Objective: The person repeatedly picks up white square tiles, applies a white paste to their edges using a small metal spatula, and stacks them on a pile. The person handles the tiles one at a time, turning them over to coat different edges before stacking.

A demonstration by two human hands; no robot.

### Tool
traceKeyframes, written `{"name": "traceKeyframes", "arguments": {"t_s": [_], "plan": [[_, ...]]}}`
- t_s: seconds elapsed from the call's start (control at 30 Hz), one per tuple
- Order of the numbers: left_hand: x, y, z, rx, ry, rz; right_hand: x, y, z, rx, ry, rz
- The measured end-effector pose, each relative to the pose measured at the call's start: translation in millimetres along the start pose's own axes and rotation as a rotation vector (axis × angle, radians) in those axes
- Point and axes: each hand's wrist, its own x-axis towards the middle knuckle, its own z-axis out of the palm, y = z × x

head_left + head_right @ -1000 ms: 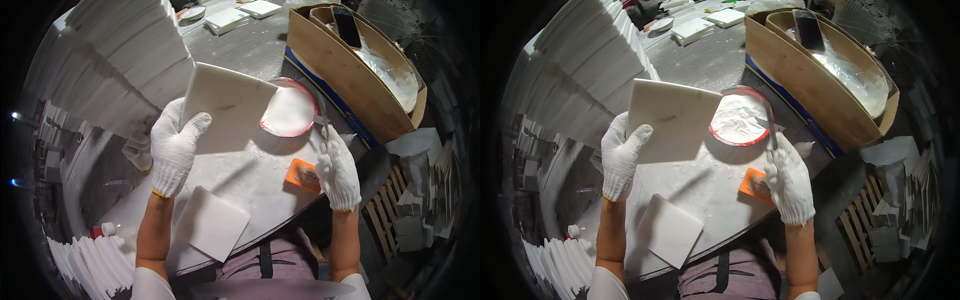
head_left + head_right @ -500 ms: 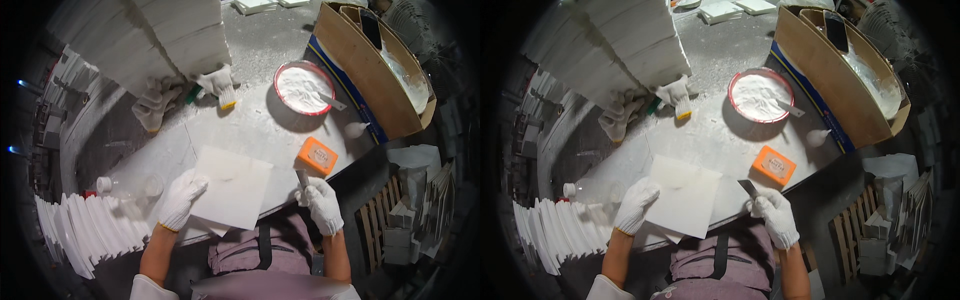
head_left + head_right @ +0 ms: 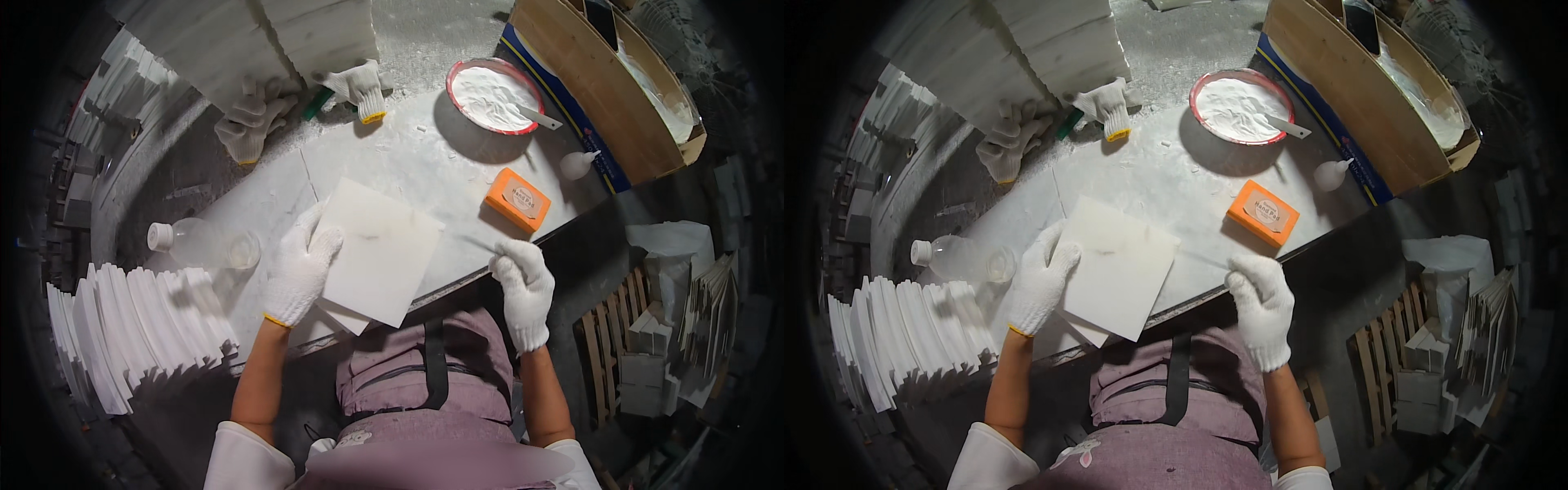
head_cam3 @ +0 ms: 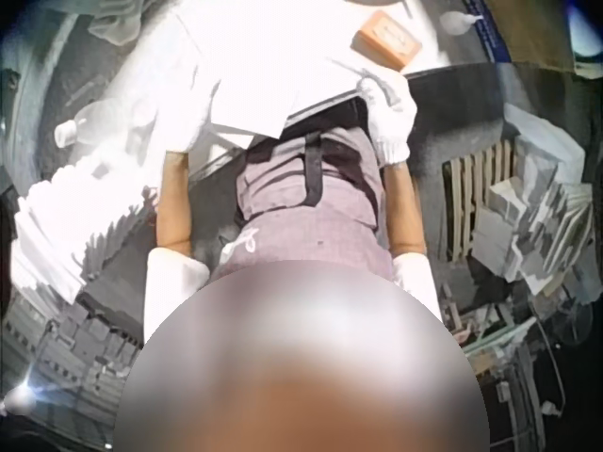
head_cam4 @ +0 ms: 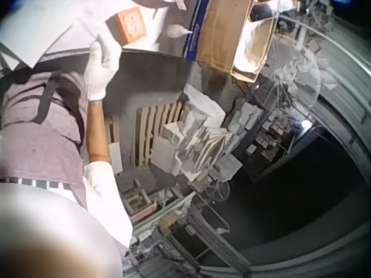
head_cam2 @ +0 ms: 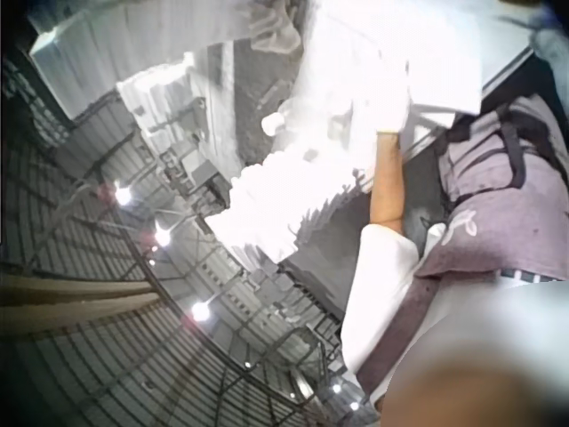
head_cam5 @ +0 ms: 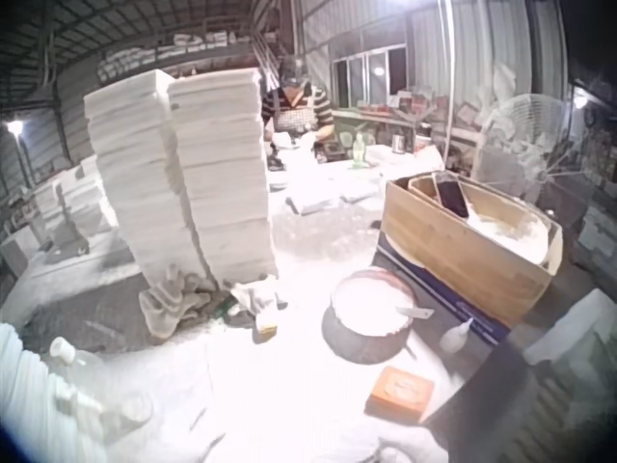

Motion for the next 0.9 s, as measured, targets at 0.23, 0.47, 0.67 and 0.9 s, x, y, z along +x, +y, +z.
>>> {"name": "traceKeyframes", "arguments": {"t_s": [0.23, 0.47, 0.67, 0.9], "plan": [[-7.0, 4.2, 2.7, 0.868, 0.271, 0.205, 15.8, -2.9, -6.3, 0.117, 0.031, 0.281], [-15.0, 5.4, 72.8, 1.009, 0.156, 0.618, 21.7, -1.0, -5.2, 0.11, -0.012, 0.29], [-52.7, 35.6, 94.8, 0.219, -0.372, 0.985, 39.5, -10.6, -2.7, 0.028, -0.133, 0.266], [-64.1, 7.6, 61.5, 0.552, -0.186, 0.723, 79.6, -12.0, 16.5, -0.173, -0.411, 0.207]]}}
